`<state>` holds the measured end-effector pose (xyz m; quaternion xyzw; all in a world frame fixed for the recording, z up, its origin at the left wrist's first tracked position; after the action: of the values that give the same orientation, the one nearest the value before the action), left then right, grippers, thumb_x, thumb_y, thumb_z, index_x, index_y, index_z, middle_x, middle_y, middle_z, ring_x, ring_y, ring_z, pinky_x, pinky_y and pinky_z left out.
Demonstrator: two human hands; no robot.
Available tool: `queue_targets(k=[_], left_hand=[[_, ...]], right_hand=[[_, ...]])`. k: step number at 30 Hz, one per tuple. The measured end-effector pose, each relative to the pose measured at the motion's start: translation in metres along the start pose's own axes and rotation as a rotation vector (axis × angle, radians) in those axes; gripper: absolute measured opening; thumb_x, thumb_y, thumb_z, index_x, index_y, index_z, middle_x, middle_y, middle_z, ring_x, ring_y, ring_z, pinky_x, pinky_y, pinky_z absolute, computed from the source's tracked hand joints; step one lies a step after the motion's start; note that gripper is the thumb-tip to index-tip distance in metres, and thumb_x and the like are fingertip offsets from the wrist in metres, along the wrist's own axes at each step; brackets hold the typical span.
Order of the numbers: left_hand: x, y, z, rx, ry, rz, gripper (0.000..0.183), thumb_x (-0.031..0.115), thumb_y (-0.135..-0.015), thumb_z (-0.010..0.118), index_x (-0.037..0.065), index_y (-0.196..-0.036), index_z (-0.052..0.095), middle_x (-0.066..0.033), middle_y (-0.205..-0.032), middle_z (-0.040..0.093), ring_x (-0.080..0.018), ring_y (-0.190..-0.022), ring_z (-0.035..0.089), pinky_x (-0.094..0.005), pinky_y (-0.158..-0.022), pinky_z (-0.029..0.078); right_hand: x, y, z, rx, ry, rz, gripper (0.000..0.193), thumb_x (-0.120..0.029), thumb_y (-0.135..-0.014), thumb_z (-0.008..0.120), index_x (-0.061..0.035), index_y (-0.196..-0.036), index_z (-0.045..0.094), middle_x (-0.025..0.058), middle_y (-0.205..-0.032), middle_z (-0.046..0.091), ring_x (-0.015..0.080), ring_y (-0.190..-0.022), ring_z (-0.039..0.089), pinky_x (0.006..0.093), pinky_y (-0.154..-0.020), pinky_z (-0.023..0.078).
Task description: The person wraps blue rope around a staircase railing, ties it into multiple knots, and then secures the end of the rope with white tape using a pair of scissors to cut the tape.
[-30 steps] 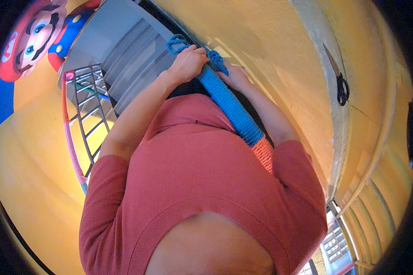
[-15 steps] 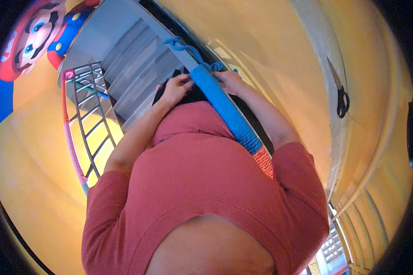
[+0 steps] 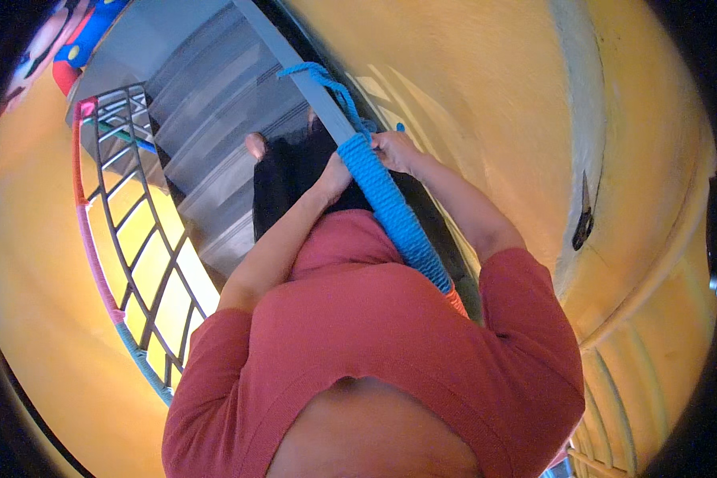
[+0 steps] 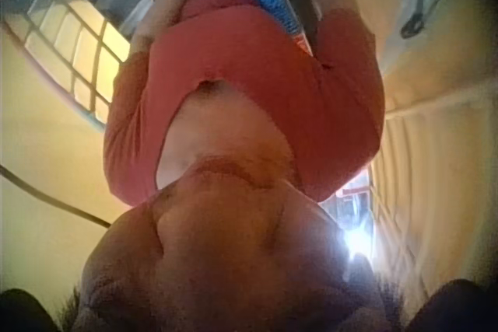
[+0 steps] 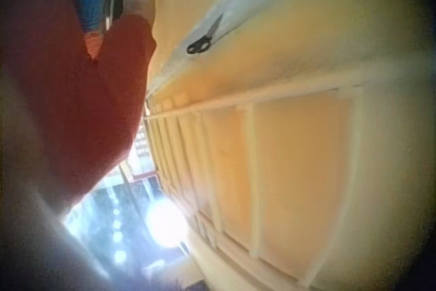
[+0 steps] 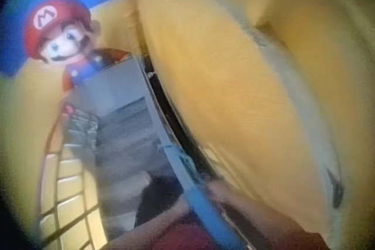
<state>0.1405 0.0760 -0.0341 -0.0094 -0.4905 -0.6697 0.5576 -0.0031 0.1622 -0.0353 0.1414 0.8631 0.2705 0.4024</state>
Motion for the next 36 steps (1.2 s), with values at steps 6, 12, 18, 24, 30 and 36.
queue_targets(k=[6, 12, 18, 24, 30, 36], left_hand=[[0.01, 0.014, -0.025, 0.107, -0.649, 0.348, 0.02, 0.012, -0.09, 0.057, 0.004, -0.107, 0.062, -0.0151, -0.128, 0.047, -0.0272, -0.118, 0.045, -0.0363, -0.101, 0.036], [-0.005, 0.04, -0.062, 0.053, -0.573, 0.194, 0.018, 0.018, -0.088, 0.061, 0.001, -0.087, 0.061, -0.0176, -0.139, 0.039, -0.0297, -0.126, 0.04, -0.0337, -0.102, 0.033], [-0.009, 0.051, -0.074, -0.1, -0.005, -0.073, 0.026, 0.029, -0.096, 0.052, 0.004, -0.095, 0.06, 0.003, -0.09, 0.053, -0.0126, -0.074, 0.045, -0.0268, -0.075, 0.039], [-0.012, 0.044, -0.068, -0.083, 0.738, -0.2, 0.036, 0.043, -0.096, 0.046, 0.01, -0.094, 0.058, -0.0028, -0.087, 0.057, -0.0204, -0.083, 0.054, -0.0351, -0.08, 0.044], [0.051, 0.04, -0.042, 0.116, 0.784, -0.319, 0.039, 0.044, -0.096, 0.045, 0.012, -0.077, 0.054, -0.0065, -0.087, 0.062, -0.0229, -0.085, 0.059, -0.0385, -0.079, 0.048], [0.012, 0.017, -0.072, -0.159, 1.048, -0.136, 0.038, 0.04, -0.096, 0.047, 0.005, -0.086, 0.056, -0.0085, -0.083, 0.061, -0.0245, -0.088, 0.059, -0.041, -0.086, 0.047]], right_hand=[[0.014, 0.018, 0.019, 0.152, -0.524, 0.029, 0.029, -0.03, -0.088, 0.057, -0.0083, -0.106, 0.059, 0.014, -0.096, 0.066, 0.0256, -0.089, 0.063, 0.039, -0.077, 0.049], [-0.068, 0.017, -0.015, -0.022, -1.546, 0.624, 0.053, -0.052, -0.094, 0.045, -0.006, -0.117, 0.058, 0.0044, -0.107, 0.064, 0.0154, -0.095, 0.059, 0.0263, -0.086, 0.046], [-0.048, -0.004, 0.019, -0.173, -1.936, 0.604, 0.071, -0.067, -0.086, 0.044, -0.0019, -0.108, 0.061, 0.0107, -0.087, 0.064, 0.0223, -0.062, 0.059, 0.0392, -0.062, 0.052], [-0.031, -0.009, 0.034, -0.34, -2.069, 0.452, 0.074, -0.07, -0.083, 0.046, -0.0017, -0.106, 0.061, 0.009, -0.083, 0.059, 0.0238, -0.071, 0.057, 0.0449, -0.067, 0.052], [-0.035, -0.009, 0.036, -0.198, -2.024, 0.564, 0.073, -0.07, -0.082, 0.045, -0.0038, -0.11, 0.058, 0.0092, -0.081, 0.058, 0.0299, -0.073, 0.057, 0.0592, -0.074, 0.043], [-0.073, 0.002, -0.006, -0.063, -1.76, 0.598, 0.053, -0.051, -0.092, 0.046, -0.0022, -0.107, 0.06, 0.0135, -0.091, 0.064, 0.0215, -0.069, 0.063, 0.0364, -0.058, 0.056]])
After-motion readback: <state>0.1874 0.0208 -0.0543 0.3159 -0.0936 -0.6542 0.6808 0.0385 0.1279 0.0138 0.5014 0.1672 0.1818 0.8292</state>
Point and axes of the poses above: each hand's wrist, its own y-axis away from the middle knuckle, its own z-axis out of the palm, x = y × z, the point moved 2 cm from there along -y, towards the middle knuckle
